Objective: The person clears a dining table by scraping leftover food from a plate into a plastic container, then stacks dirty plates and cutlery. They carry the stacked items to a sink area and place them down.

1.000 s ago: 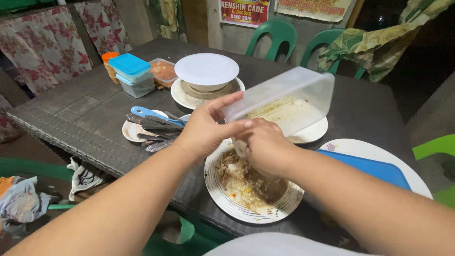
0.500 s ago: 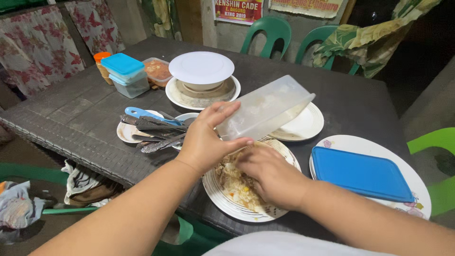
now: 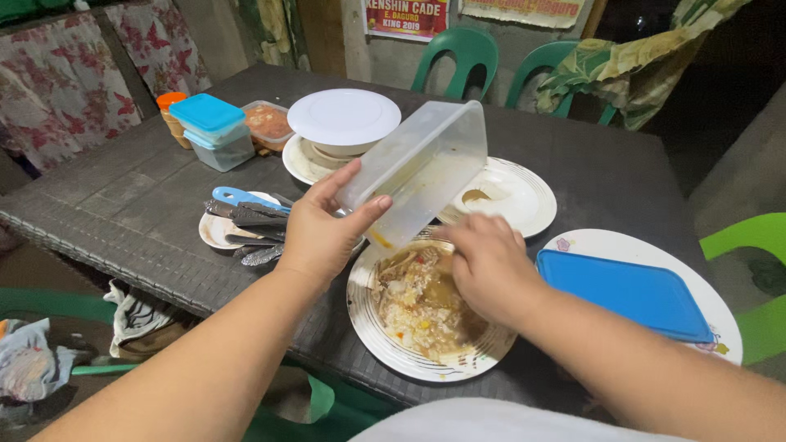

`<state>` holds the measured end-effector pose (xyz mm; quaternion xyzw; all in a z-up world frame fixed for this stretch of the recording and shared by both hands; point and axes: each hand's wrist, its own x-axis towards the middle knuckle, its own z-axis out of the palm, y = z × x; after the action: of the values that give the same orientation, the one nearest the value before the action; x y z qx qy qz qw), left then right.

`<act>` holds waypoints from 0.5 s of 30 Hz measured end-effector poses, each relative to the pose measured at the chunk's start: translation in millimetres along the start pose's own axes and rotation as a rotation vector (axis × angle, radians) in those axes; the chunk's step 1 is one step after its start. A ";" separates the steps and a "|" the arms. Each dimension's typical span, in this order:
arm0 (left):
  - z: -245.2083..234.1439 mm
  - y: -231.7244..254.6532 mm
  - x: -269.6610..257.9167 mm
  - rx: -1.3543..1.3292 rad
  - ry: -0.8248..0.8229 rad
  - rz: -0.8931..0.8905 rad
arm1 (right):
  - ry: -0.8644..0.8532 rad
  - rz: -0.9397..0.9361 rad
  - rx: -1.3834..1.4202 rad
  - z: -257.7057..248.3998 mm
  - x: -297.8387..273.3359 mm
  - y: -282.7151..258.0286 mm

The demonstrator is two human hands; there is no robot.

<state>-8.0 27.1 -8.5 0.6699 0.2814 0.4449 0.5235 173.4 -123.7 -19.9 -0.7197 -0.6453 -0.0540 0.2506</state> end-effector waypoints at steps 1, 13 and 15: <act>1.1 -0.2 0.5 -0.019 -0.013 -0.003 | -0.005 -0.034 -0.027 -4.9 4.9 -3.1; 12.6 34.3 -17.3 0.427 -0.179 0.571 | -0.396 -0.007 -0.545 8.2 42.0 -7.2; 14.0 39.2 -17.5 0.455 -0.179 0.621 | -0.389 -0.037 -0.480 15.6 35.6 0.1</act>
<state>-6.8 -5.5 22.7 0.8582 0.1099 0.4483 0.2247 175.4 -84.9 -19.2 -0.7434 -0.6627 -0.0707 -0.0560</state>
